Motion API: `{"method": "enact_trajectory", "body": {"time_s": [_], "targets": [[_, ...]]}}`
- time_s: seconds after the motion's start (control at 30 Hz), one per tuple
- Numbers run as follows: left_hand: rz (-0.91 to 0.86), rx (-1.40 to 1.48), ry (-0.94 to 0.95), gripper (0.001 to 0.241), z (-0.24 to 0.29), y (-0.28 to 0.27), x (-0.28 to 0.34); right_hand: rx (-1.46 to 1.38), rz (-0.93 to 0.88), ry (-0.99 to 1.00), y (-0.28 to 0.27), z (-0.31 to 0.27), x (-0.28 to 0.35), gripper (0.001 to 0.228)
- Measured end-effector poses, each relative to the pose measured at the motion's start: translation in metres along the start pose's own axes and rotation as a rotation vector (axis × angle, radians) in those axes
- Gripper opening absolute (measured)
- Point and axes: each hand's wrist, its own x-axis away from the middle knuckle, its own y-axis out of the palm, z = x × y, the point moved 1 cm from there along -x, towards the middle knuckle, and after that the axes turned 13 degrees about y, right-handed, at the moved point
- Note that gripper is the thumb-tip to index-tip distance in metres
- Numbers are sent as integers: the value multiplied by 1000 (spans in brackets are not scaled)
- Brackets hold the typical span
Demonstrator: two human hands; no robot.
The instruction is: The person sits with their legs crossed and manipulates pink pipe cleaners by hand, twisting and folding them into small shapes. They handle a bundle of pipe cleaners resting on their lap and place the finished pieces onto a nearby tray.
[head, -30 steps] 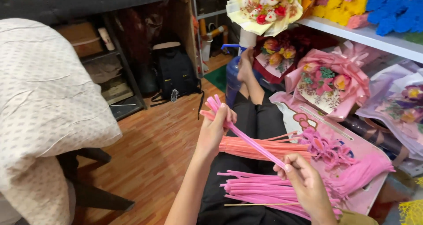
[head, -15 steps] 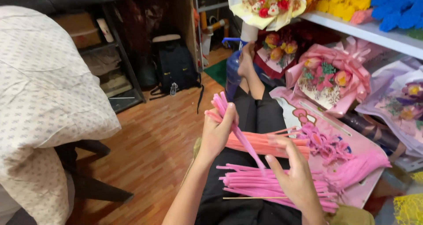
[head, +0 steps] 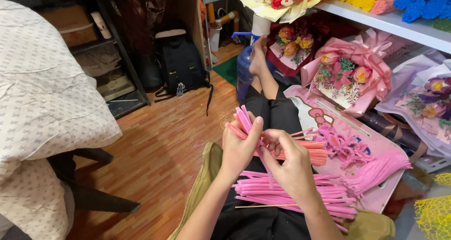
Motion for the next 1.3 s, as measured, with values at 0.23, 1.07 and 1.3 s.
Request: {"method": "enact_trajectory", "body": {"time_s": [0.23,1.07,1.3], "targets": [[-40,5,-22,39,-10,2,2,-49,68,-86,-1,-10,-2,11],[-191,344,-65,14,-13,-2,-3,-285,150,138,6,17,-2,4],[-249,457,-63,19,-6,-10,-4,-315,130,187,4,22,-1,1]]}}
